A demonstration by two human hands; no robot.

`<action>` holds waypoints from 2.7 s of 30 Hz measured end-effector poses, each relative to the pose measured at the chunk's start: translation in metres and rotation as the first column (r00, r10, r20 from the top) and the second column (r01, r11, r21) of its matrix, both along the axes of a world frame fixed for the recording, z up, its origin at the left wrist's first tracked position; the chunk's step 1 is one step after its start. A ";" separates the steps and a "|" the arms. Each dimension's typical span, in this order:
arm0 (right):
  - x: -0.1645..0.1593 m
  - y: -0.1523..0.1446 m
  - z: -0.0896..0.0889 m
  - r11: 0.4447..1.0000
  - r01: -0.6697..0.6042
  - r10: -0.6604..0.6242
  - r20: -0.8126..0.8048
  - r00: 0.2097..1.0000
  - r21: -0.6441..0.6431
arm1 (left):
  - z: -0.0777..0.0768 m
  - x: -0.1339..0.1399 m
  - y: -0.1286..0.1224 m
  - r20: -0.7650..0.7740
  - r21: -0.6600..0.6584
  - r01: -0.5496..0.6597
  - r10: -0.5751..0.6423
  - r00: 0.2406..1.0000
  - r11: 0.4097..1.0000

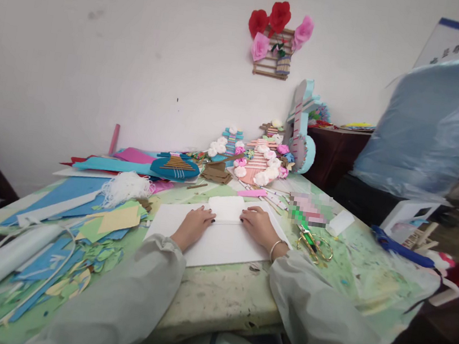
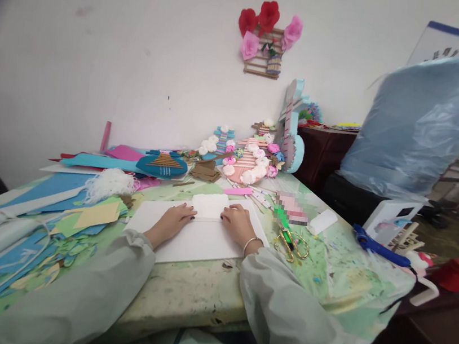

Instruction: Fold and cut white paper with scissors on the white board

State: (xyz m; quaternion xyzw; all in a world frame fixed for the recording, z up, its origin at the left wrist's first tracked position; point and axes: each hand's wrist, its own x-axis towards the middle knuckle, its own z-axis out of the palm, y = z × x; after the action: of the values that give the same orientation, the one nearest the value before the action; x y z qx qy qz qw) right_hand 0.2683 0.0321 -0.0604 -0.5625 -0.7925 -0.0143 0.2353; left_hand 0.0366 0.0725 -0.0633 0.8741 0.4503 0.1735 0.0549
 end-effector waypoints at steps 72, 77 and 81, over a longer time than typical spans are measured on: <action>-0.029 -0.042 0.046 0.734 -0.613 -0.117 -0.943 0.311 -0.293 | 0.042 0.001 -0.040 0.823 -0.528 0.557 0.225 0.521 0.642; -0.032 -0.028 0.035 0.763 -0.561 -0.050 -0.895 0.442 -0.320 | 0.036 0.007 -0.045 0.767 -0.616 0.559 0.261 0.586 0.556; -0.030 -0.026 0.033 0.781 -0.535 -0.050 -0.886 0.461 -0.322 | 0.038 0.001 -0.039 0.731 -0.660 0.469 0.358 0.581 0.587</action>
State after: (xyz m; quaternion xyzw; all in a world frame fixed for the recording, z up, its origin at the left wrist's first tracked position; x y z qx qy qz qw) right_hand 0.2387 0.0064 -0.0279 -0.4081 -0.6081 0.5367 0.4191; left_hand 0.0371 0.0330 -0.0256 0.5811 0.3665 0.3256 0.6496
